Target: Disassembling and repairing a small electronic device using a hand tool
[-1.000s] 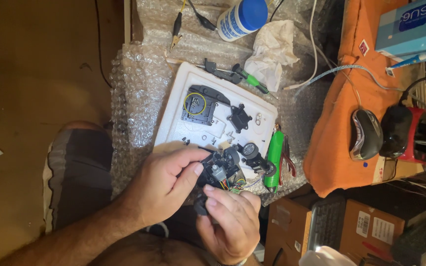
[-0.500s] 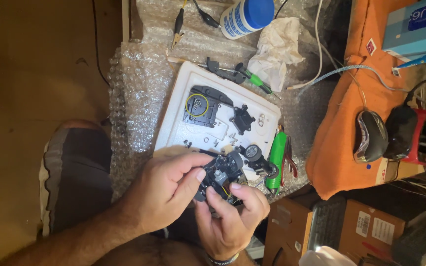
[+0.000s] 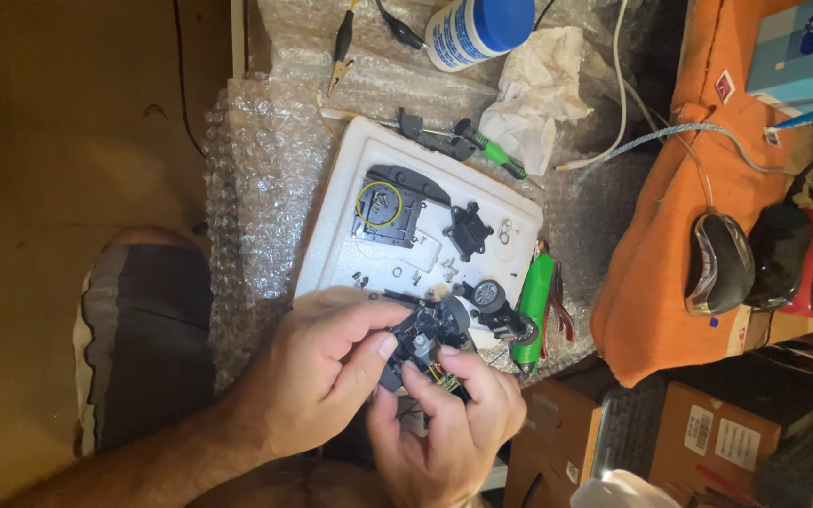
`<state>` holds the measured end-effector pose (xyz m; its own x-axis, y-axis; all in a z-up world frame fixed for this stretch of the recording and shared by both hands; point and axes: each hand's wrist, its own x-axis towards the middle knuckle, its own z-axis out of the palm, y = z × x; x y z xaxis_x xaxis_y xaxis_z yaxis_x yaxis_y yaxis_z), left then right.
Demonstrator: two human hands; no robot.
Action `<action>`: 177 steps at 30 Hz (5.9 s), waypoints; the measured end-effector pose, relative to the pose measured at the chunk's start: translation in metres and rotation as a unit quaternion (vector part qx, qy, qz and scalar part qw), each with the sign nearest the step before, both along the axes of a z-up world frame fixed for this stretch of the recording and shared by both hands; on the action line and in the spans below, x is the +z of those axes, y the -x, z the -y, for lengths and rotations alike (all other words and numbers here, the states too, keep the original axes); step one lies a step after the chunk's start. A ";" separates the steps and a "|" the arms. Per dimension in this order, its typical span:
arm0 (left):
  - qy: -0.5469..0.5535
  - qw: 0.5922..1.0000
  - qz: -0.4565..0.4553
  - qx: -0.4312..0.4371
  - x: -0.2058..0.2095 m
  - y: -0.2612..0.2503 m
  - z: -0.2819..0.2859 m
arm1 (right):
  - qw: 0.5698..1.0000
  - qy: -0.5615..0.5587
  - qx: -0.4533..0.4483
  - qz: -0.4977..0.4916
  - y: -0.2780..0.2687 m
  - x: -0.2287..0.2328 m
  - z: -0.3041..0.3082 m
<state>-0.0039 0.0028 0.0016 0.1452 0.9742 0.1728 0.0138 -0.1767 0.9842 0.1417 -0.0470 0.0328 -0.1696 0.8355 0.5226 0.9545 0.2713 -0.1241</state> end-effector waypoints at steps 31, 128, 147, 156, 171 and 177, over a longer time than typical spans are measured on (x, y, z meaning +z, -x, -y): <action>0.003 0.998 -0.038 0.050 0.013 -0.008 0.009 | 0.999 0.032 0.013 -0.033 -0.025 -0.003 -0.005; 0.139 0.986 0.006 0.094 0.030 -0.041 0.014 | 0.994 0.093 0.042 0.025 -0.080 0.002 0.003; 0.161 0.982 -0.044 0.088 0.024 -0.034 0.008 | 0.981 0.125 0.146 -0.035 -0.119 0.030 -0.020; 0.157 0.981 -0.054 0.102 0.016 -0.035 0.006 | 0.954 0.210 0.215 -0.010 -0.142 0.071 -0.105; 0.136 0.986 -0.018 0.097 0.009 -0.035 0.010 | 0.887 0.313 0.328 0.091 -0.079 0.084 -0.208; 0.174 0.980 -0.020 0.098 0.012 -0.034 0.010 | 0.880 0.306 0.347 0.107 -0.067 0.068 -0.247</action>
